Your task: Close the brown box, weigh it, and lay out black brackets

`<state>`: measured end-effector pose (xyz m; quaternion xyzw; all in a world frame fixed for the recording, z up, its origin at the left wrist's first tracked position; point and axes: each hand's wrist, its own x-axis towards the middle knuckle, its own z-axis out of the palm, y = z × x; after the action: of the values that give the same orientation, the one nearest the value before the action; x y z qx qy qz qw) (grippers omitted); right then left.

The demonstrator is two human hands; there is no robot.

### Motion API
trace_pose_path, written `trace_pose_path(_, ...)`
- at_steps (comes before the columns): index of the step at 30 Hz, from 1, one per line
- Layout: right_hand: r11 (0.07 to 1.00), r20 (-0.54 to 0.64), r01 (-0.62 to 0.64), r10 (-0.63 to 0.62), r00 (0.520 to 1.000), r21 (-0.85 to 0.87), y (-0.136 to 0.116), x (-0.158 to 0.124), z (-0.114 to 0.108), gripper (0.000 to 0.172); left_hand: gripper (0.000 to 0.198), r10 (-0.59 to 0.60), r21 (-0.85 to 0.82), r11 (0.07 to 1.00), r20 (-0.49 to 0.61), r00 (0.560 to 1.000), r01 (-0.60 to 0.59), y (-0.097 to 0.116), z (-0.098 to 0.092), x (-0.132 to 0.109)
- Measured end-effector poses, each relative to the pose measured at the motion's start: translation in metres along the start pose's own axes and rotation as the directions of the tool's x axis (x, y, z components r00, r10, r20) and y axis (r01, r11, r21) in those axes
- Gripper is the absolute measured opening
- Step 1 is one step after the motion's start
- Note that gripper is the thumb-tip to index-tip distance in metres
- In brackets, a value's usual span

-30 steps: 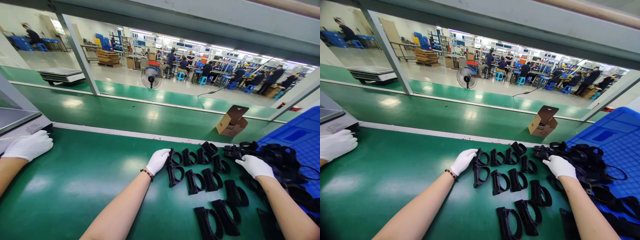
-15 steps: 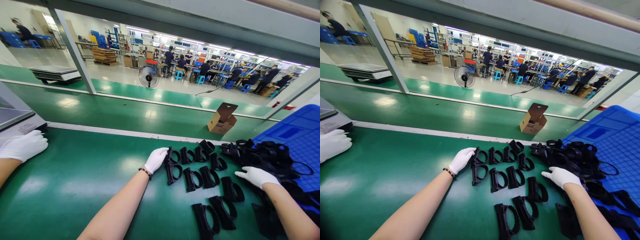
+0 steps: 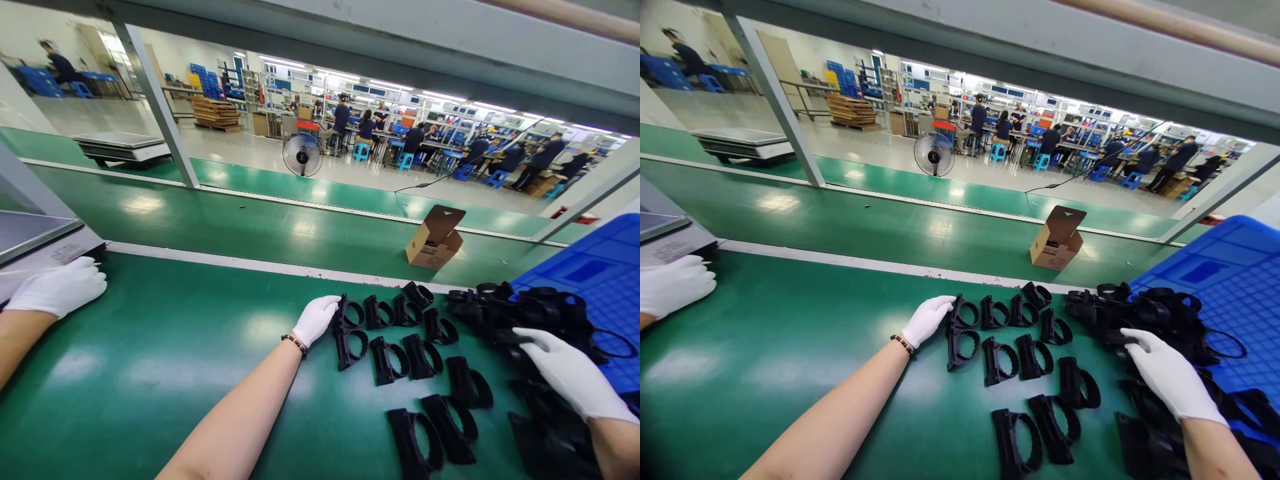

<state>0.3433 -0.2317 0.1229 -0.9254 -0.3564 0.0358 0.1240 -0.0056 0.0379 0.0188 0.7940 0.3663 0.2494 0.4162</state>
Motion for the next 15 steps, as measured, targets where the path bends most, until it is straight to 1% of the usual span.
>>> trace_pose_path(2, 0.998, -0.017, -0.029, 0.030, 0.999, 0.062, -0.024, -0.018, -0.013, 0.057, 0.035, 0.002, -0.002, 1.000, -0.003, 1.000, -0.002, 0.000, 0.000, 0.000)
trace_pose_path(4, 0.998, -0.051, -0.042, 0.044, 0.998, 0.041, -0.051, -0.036, -0.019, 0.074, 0.035, 0.003, -0.003, 1.000, -0.006, 1.000, -0.003, -0.001, 0.000, 0.000)
trace_pose_path(5, 0.999, -0.090, -0.025, 0.027, 0.996, 0.023, -0.063, -0.045, -0.019, 0.076, 0.035, 0.003, -0.003, 1.000, -0.008, 1.000, -0.003, -0.002, 0.000, 0.000)
trace_pose_path(6, 1.000, -0.133, 0.010, -0.009, 0.991, 0.007, -0.074, -0.053, -0.017, 0.071, 0.035, 0.002, -0.003, 1.000, -0.010, 1.000, -0.002, -0.002, 0.000, 0.000)
trace_pose_path(7, 0.998, -0.164, 0.070, -0.069, 0.984, -0.003, -0.084, -0.061, -0.013, 0.064, 0.034, 0.001, -0.003, 1.000, -0.012, 1.000, -0.001, -0.002, 0.000, 0.000)
trace_pose_path(9, 0.974, -0.161, 0.227, -0.224, 0.961, -0.002, -0.101, -0.077, -0.004, 0.053, 0.034, -0.002, -0.003, 1.000, -0.016, 1.000, 0.002, -0.002, 0.000, 0.000)
trace_pose_path(11, 0.930, -0.084, 0.368, -0.365, 0.927, 0.019, -0.118, -0.095, 0.004, 0.054, 0.034, -0.004, -0.002, 1.000, -0.018, 1.000, 0.004, -0.002, 0.000, -0.001)
trace_pose_path(13, 0.888, 0.030, 0.457, -0.459, 0.888, 0.056, -0.137, -0.116, 0.009, 0.057, 0.033, -0.006, -0.001, 1.000, -0.020, 1.000, 0.006, -0.001, -0.001, -0.001)
trace_pose_path(14, 0.864, 0.105, 0.497, -0.503, 0.858, 0.084, -0.148, -0.126, 0.011, 0.058, 0.033, -0.006, -0.001, 1.000, -0.021, 1.000, 0.006, -0.001, -0.001, -0.001)
trace_pose_path(15, 0.834, 0.200, 0.537, -0.552, 0.810, 0.126, -0.160, -0.136, 0.014, 0.059, 0.033, -0.007, 0.000, 1.000, -0.021, 1.000, 0.007, -0.001, -0.001, -0.001)
